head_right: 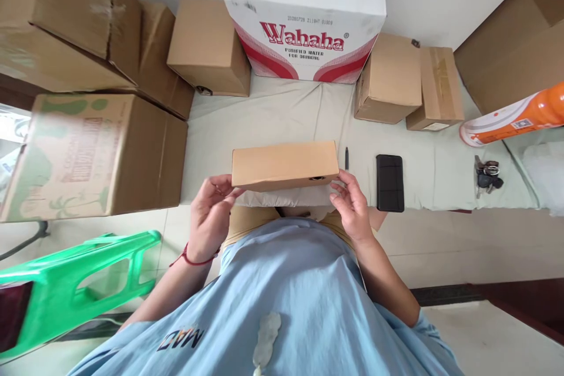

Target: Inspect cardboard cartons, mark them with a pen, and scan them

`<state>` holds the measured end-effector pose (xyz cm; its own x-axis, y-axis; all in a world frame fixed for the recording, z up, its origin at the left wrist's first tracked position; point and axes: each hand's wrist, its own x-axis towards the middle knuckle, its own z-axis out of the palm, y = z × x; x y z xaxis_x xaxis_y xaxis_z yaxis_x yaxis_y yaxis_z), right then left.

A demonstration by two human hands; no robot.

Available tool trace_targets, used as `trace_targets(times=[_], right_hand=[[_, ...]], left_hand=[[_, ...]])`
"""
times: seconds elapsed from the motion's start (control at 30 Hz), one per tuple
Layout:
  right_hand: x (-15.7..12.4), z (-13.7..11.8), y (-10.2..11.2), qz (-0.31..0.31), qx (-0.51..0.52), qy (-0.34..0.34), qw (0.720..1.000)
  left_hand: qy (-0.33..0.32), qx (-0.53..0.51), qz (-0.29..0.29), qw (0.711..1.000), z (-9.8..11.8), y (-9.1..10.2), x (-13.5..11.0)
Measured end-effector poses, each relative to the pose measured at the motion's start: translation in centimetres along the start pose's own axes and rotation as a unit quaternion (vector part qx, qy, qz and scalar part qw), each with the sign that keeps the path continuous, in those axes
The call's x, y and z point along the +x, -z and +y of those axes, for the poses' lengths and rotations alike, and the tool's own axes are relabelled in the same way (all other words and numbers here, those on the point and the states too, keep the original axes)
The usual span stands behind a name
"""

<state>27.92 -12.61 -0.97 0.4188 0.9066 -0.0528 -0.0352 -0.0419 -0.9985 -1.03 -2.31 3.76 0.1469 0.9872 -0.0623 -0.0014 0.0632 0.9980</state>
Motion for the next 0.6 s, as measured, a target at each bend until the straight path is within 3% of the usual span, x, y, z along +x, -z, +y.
trace_targets(times=[0.07,0.13,0.27,0.37,0.6], right_hand=[[-0.1,-0.3,0.1,-0.029,-0.041,0.043,0.998],[-0.3,-1.1,0.0,-0.056,-0.082,0.088,0.991],[-0.9,-3.5,-0.4,-0.110,-0.188,0.169,0.961],[-1.3,-5.1,-0.8,-0.136,-0.250,0.226,0.932],[-1.5,-6.0,-1.7,-0.196,-0.255,0.328,0.888]], left_hand=[[0.048,-0.074,0.030,0.996,0.3,0.3,0.3],[0.067,-0.075,0.054,0.994,0.6,0.6,0.9],[0.070,-0.022,0.065,0.995,0.8,1.1,2.1],[0.069,-0.084,0.088,0.990,0.4,1.3,2.7],[0.112,-0.196,0.168,0.960,-1.3,2.1,3.2]])
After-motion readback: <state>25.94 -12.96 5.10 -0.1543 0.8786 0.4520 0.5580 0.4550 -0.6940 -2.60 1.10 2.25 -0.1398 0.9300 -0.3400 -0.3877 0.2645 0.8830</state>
